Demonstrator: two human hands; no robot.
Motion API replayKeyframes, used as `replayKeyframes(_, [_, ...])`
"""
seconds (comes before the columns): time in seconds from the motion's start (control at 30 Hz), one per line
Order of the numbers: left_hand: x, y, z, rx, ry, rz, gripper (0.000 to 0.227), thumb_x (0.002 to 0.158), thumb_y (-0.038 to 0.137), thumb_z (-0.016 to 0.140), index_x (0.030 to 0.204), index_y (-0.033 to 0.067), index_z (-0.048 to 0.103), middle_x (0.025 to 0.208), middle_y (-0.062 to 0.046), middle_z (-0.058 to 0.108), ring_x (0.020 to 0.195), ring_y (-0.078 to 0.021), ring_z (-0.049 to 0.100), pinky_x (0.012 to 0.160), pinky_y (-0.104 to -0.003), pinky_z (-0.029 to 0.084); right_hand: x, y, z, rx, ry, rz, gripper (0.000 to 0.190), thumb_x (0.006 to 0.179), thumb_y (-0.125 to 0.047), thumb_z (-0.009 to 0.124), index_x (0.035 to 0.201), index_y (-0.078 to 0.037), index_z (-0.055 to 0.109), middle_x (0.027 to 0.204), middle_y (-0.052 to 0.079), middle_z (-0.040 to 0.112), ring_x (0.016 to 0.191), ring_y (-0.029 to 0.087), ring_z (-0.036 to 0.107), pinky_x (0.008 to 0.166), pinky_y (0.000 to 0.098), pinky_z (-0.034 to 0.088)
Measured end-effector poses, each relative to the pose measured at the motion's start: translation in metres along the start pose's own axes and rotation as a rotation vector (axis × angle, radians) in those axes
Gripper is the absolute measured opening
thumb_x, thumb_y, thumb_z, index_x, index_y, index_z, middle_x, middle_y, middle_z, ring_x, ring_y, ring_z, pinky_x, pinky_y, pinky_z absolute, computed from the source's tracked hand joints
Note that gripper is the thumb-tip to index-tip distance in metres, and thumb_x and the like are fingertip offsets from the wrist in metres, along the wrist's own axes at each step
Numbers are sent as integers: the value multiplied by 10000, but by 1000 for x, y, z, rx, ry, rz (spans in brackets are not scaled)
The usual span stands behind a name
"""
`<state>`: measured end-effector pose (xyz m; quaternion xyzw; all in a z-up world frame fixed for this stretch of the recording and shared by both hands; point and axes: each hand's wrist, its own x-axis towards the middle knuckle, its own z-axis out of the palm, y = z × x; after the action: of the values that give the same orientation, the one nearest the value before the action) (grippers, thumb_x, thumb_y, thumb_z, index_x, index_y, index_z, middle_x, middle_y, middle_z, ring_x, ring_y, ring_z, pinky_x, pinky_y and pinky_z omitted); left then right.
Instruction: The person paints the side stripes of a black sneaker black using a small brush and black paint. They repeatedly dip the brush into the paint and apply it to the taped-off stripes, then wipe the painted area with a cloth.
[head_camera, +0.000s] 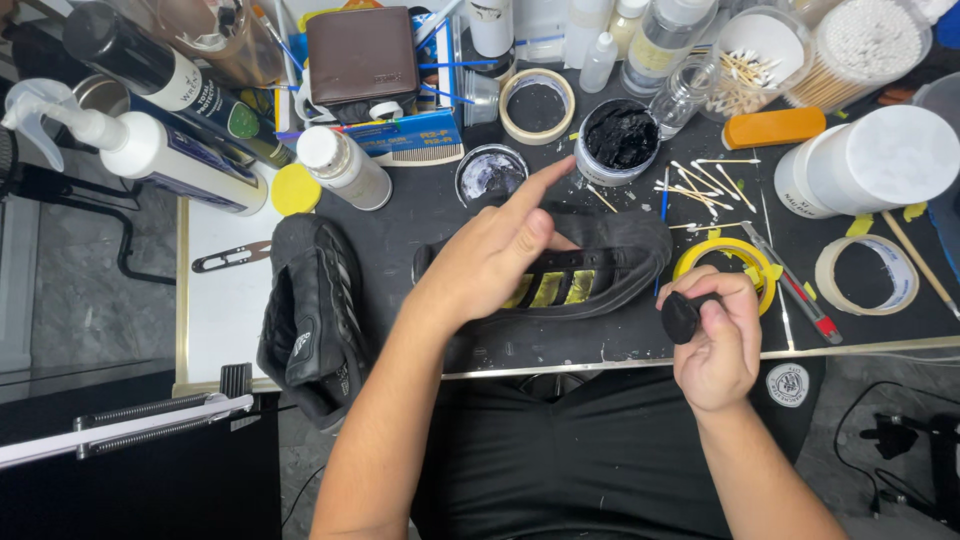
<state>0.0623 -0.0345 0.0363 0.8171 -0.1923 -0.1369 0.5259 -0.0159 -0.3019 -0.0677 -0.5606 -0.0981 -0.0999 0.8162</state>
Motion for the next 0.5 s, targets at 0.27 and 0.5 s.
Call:
replayKeyframes(0.27, [-45,11,23,-236,115,30,523,1043,388,497,1418,26,532,1187,-154,766,996,-234,792,782,-302,616,-3,-2,-10,-75,-102,212,165,984,-112,373,1053,-11,483,1079,203,594,905,190,545,850,318,493])
replayKeyframes(0.5, [-111,6,36,81,588,-74,202,954,10,490,1014,32,682,1015,-81,733,876,-182,712,794,-300,535,-3,8,-7,-69,-73,174,149,1046,-87,379,1124,-15,483,1129,160,570,931,163,537,843,309,489])
